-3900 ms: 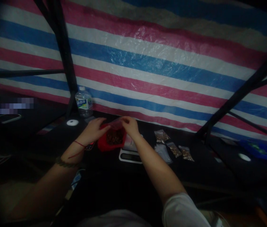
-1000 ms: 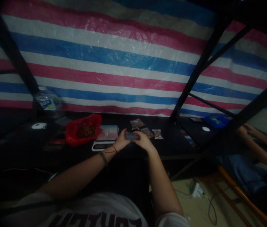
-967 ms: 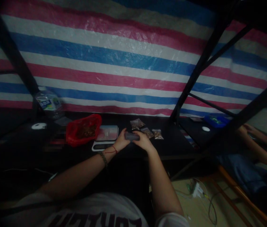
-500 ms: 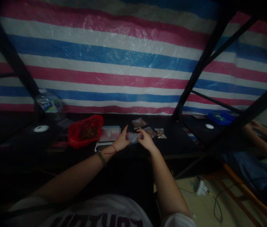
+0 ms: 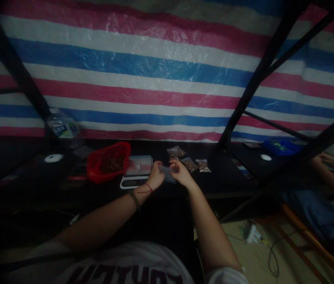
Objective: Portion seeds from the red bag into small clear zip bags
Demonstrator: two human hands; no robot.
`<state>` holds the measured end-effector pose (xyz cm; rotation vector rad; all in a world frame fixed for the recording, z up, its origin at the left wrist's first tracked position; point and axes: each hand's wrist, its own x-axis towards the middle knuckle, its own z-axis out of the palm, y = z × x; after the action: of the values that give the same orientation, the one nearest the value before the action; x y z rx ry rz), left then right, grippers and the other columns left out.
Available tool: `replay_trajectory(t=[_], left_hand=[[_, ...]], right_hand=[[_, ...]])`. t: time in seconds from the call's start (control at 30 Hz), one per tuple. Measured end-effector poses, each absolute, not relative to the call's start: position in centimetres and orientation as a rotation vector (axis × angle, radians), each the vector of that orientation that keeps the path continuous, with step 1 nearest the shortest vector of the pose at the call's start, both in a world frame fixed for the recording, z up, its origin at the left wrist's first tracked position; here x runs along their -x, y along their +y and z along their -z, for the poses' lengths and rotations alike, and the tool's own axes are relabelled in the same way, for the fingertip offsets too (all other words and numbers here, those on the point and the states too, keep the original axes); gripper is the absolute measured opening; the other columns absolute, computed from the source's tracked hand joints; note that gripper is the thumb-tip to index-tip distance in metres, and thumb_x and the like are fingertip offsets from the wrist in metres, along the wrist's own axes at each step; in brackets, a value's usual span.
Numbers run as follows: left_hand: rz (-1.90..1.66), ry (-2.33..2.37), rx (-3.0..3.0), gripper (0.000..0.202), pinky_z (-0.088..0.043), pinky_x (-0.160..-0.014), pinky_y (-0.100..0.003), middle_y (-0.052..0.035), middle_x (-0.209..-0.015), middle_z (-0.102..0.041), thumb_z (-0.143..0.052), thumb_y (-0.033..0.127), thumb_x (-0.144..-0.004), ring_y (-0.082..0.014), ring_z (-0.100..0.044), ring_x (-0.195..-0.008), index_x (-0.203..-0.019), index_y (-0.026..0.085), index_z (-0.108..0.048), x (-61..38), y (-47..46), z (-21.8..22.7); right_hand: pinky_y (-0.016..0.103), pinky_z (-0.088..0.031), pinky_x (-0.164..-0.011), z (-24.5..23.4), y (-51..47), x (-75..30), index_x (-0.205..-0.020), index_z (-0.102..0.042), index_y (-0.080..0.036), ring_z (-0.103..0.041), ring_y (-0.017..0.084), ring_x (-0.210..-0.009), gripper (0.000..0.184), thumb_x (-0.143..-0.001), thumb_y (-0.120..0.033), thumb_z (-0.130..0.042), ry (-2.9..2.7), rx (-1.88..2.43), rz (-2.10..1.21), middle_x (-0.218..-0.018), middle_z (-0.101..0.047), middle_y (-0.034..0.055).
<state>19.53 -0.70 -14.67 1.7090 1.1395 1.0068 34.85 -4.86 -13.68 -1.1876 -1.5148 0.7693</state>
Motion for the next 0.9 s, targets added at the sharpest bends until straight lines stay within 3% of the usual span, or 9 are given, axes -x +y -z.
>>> replay_trajectory(t=[0.17, 0.3, 0.4, 0.53, 0.63, 0.77, 0.9], left_hand=[[-1.068, 1.110, -1.686, 0.050, -0.043, -0.095, -0.028, -0.0101, -0.110, -0.060, -0.046, -0.005, -0.070, -0.0152, -0.058, -0.104, -0.117, 0.013, -0.044, -20.0, -0.5, 14.6], [-1.019, 1.136, -1.691, 0.050, -0.044, -0.094, -0.032, -0.0109, -0.109, -0.061, -0.050, -0.001, -0.072, -0.0182, -0.060, -0.101, -0.120, 0.013, -0.045, -19.9, -0.7, 14.6], [-0.937, 1.141, -1.711, 0.060, -0.045, -0.090, -0.034, -0.0125, -0.107, -0.062, -0.053, -0.002, -0.069, -0.0201, -0.062, -0.096, -0.127, 0.010, -0.041, -19.8, -0.9, 14.6], [-0.865, 1.103, -1.747, 0.068, -0.042, -0.095, -0.033, -0.0158, -0.115, -0.060, -0.057, -0.005, -0.063, -0.0222, -0.058, -0.105, -0.128, 0.008, -0.043, -19.8, -0.7, 14.6], [-0.819, 1.055, -1.759, 0.054, -0.041, -0.095, -0.034, -0.0146, -0.111, -0.062, -0.059, -0.002, -0.063, -0.0229, -0.058, -0.105, -0.115, 0.008, -0.054, -19.9, -0.3, 14.4], [-0.755, 0.951, -1.733, 0.020, -0.048, -0.084, -0.034, -0.0085, -0.091, -0.067, -0.064, 0.015, -0.073, -0.0200, -0.062, -0.087, -0.092, 0.011, -0.063, -19.2, -0.2, 13.5], [-0.697, 0.826, -1.675, 0.019, -0.052, -0.071, -0.028, -0.0056, -0.087, -0.067, -0.063, 0.027, -0.078, -0.0160, -0.064, -0.080, -0.091, 0.013, -0.062, -18.3, -0.3, 12.1]], right_hand=[[0.034, -0.045, -0.086, 12.0, -5.1, -34.7, -0.093, -0.066, -0.018, -0.060, 0.019, -0.091, 0.023, -0.073, -0.016, -0.056, -1.685, 1.250, -0.566, -0.094, -0.066, 0.0054], [0.034, -0.044, -0.088, 12.0, -5.2, -35.8, -0.102, -0.067, -0.018, -0.059, 0.020, -0.096, 0.033, -0.069, -0.014, -0.062, -1.844, 1.394, -0.405, -0.103, -0.065, 0.0066], [0.031, -0.046, -0.082, 13.0, -5.1, -36.5, -0.100, -0.067, -0.016, -0.061, 0.020, -0.090, 0.034, -0.067, -0.013, -0.064, -1.879, 1.541, -0.496, -0.098, -0.067, 0.0064], [0.027, -0.045, -0.075, 13.6, -5.1, -36.8, -0.099, -0.067, -0.016, -0.061, 0.017, -0.083, 0.032, -0.069, -0.011, -0.059, -1.849, 1.580, -0.598, -0.093, -0.069, 0.0038], [0.025, -0.044, -0.069, 13.2, -5.4, -37.1, -0.094, -0.067, -0.015, -0.060, 0.016, -0.075, 0.028, -0.069, -0.011, -0.058, -1.836, 1.612, -0.581, -0.084, -0.068, 0.0028], [0.026, -0.044, -0.065, 12.7, -5.8, -38.3, -0.088, -0.068, -0.014, -0.059, 0.016, -0.070, 0.020, -0.070, -0.019, -0.061, -1.719, 1.538, -0.681, -0.078, -0.066, 0.0026], [0.028, -0.046, -0.070, 12.3, -6.3, -39.2, -0.096, -0.066, -0.015, -0.060, 0.017, -0.077, 0.034, -0.066, -0.029, -0.072, -1.496, 1.415, -0.794, -0.088, -0.067, 0.0037]])
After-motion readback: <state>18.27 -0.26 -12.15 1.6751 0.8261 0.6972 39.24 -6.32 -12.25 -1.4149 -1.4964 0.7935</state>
